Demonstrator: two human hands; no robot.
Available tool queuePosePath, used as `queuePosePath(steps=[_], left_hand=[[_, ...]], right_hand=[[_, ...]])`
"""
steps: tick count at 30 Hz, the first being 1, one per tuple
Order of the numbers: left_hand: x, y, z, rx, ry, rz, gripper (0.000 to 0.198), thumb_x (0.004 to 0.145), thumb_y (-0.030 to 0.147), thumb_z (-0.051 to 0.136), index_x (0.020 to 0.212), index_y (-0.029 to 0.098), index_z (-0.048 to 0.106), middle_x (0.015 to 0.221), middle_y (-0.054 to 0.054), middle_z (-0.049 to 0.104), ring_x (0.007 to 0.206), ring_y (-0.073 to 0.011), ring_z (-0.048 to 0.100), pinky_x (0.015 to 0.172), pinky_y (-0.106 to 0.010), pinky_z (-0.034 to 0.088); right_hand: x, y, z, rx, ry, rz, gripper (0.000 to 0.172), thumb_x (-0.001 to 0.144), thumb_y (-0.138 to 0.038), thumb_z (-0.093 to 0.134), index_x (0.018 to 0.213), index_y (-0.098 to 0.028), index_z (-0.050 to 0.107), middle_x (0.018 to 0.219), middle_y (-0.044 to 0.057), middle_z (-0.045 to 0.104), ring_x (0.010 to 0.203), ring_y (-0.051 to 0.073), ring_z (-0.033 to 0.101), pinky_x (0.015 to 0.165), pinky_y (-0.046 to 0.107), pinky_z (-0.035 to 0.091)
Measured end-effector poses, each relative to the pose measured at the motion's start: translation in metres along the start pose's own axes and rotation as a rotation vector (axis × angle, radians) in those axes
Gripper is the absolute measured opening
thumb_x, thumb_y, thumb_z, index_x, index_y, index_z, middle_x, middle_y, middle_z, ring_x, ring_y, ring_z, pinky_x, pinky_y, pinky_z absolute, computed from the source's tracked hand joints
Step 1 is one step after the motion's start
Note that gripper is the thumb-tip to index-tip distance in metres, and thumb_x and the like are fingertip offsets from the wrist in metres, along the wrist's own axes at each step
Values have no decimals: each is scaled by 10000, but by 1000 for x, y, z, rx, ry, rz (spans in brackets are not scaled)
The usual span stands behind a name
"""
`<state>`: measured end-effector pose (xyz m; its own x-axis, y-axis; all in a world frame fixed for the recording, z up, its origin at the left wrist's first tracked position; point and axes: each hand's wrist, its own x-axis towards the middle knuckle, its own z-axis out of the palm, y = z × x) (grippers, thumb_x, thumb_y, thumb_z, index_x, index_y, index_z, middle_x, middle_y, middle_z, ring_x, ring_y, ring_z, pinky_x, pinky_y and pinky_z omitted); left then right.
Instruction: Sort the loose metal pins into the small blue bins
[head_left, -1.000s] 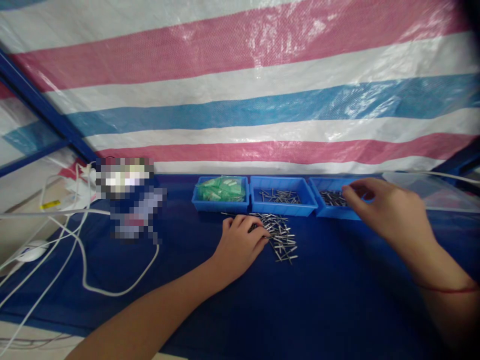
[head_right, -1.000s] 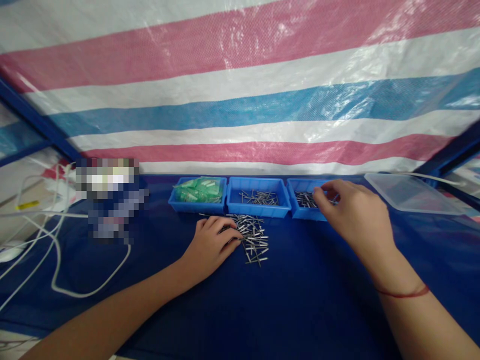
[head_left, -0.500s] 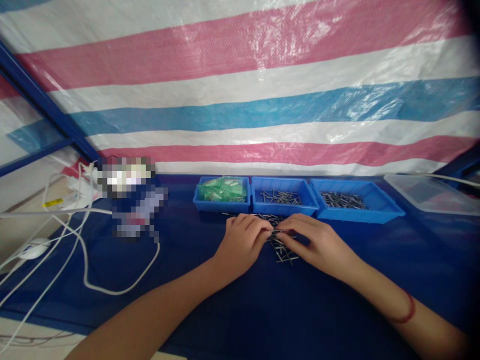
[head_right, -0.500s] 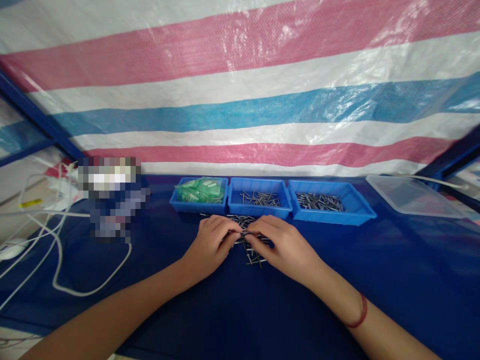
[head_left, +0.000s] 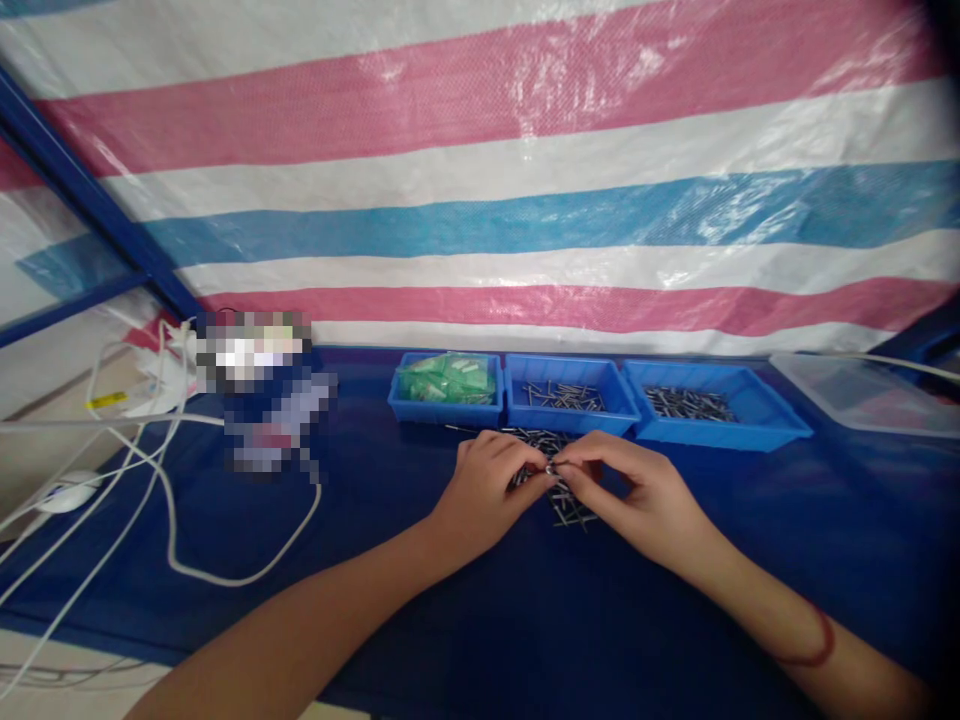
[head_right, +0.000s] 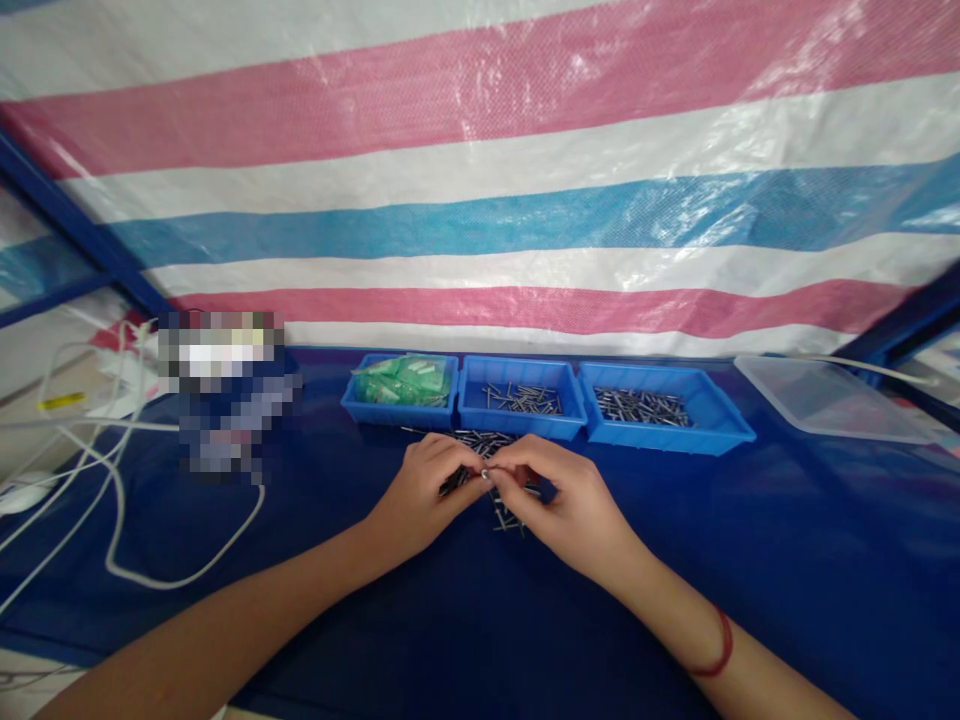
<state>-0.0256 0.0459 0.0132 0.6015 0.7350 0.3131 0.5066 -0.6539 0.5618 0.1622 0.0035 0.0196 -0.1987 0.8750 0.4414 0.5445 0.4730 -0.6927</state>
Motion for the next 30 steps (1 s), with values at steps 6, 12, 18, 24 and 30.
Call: queuePosePath(steps=[6,12,18,24,30], left_hand=[[2,1,-7,-36,69,-18,162,909,364,545,887,219,613,908,4,657,914,-160,558,843,-307,362],[1,1,-7,26,47,-33,202,909,376,537,1025,221,595,990,-12,654,964,-181,547,862,-335,363],[-3,-2,-4,246,-113,46,335,879,468,550,1141,267,604,1176,-46,592,1115,-248,469,867,-399,344],[-4,-4,-3,330,-140,73,193,914,347,531,1058,279,640,1166,-23,601,1072,-227,476,840,-395,310],[-2,-4,-5,369,-108,86,191,945,294,472,963,254,658,1089,-16,633,1002,-210,498,822,-401,283]], right_hand=[[2,2,-4,-75,-13,-12,120,892,-273,510,893,-214,615,793,43,652,681,158,581,625,301,470],[8,15,-25,-190,44,3,128,884,-303,514,880,-223,613,815,40,660,717,174,595,661,313,474],[5,52,-93,-635,472,312,198,838,-427,483,806,-266,595,734,41,628,709,286,613,673,414,430],[-2,88,-114,-946,437,436,260,827,-472,463,847,-253,603,854,97,658,842,403,614,625,497,416],[6,68,-90,-926,445,208,251,876,-404,448,922,-232,625,915,110,666,924,364,596,721,514,443]])
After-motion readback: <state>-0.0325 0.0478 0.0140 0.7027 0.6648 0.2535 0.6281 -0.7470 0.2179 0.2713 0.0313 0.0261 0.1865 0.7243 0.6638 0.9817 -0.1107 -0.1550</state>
